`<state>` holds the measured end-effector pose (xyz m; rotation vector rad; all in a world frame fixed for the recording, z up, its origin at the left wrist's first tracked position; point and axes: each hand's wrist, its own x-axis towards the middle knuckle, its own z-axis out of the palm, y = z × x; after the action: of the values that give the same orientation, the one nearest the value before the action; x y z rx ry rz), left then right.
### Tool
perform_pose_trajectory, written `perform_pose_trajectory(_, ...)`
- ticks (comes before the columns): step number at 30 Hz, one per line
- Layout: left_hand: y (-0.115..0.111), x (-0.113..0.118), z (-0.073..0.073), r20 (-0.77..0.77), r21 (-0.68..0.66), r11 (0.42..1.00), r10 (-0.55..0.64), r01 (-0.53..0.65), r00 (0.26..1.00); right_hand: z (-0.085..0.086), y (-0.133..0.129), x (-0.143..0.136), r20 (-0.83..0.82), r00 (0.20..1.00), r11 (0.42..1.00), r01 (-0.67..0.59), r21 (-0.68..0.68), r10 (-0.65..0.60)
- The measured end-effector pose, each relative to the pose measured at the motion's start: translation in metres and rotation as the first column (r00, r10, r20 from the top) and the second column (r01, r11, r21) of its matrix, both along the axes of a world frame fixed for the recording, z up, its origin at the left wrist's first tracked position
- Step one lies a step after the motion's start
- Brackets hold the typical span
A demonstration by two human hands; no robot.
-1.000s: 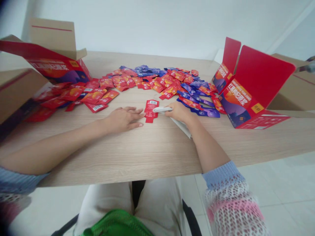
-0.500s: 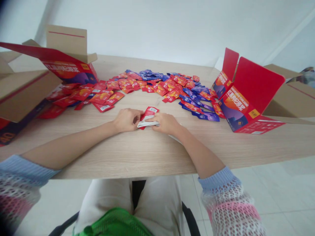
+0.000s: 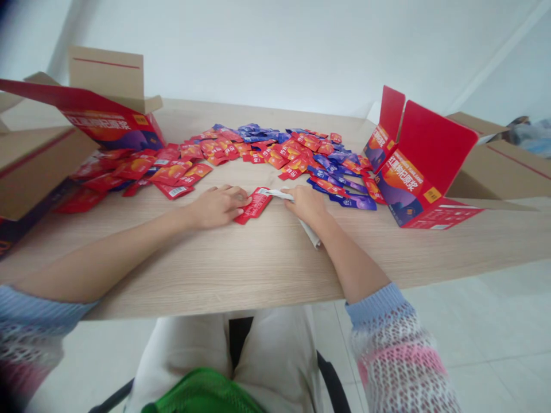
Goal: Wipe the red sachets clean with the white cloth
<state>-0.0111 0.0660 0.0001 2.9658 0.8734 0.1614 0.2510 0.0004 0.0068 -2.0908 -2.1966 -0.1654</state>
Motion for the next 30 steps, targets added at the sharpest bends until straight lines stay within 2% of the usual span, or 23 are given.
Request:
perform_pose_trajectory(2,0.005,-0.004,-0.006,0.104,-0.089,0.996,0.021,-0.012,0.994,-0.002,0.002,0.003,-0.058,0.998,0.996,-0.031,0.080,0.036)
perform_pose_trajectory(6,0.013,-0.007,-0.020,0.231,-0.151,0.989,0.038,-0.002,0.972,-0.008,-0.002,-0.009,-0.178,0.944,0.945,-0.233,0.232,0.276)
perform_pose_trajectory(9,0.019,-0.009,-0.022,0.180,-0.169,0.984,-0.030,0.061,0.983,-0.011,-0.010,-0.027,-0.175,0.877,0.888,-0.412,0.205,0.447)
perform_pose_trajectory(12,0.024,-0.010,-0.019,0.083,-0.207,0.974,-0.081,0.096,0.993,-0.010,-0.017,-0.040,-0.124,0.855,0.864,-0.497,0.088,0.504)
perform_pose_trajectory(15,0.026,-0.011,-0.018,0.000,-0.205,0.972,-0.117,0.115,0.993,-0.004,-0.018,-0.043,-0.072,0.890,0.890,-0.454,-0.044,0.451)
perform_pose_trajectory(18,0.024,-0.011,-0.020,-0.035,-0.151,0.980,-0.133,0.126,0.990,0.004,-0.017,-0.040,0.003,0.932,0.926,-0.360,-0.116,0.362)
perform_pose_trajectory(21,0.020,-0.010,-0.021,-0.014,-0.146,0.982,-0.122,0.119,0.992,0.009,-0.018,-0.038,0.086,0.958,0.957,-0.263,-0.120,0.274)
perform_pose_trajectory(26,0.018,-0.007,-0.016,0.040,-0.213,0.976,-0.046,0.053,0.998,0.009,-0.018,-0.034,0.146,0.982,0.989,-0.105,-0.108,0.120)
perform_pose_trajectory(30,0.023,-0.009,-0.013,0.025,-0.276,0.958,-0.068,0.072,0.997,0.006,-0.012,-0.023,0.148,0.989,0.999,0.036,-0.040,-0.030)
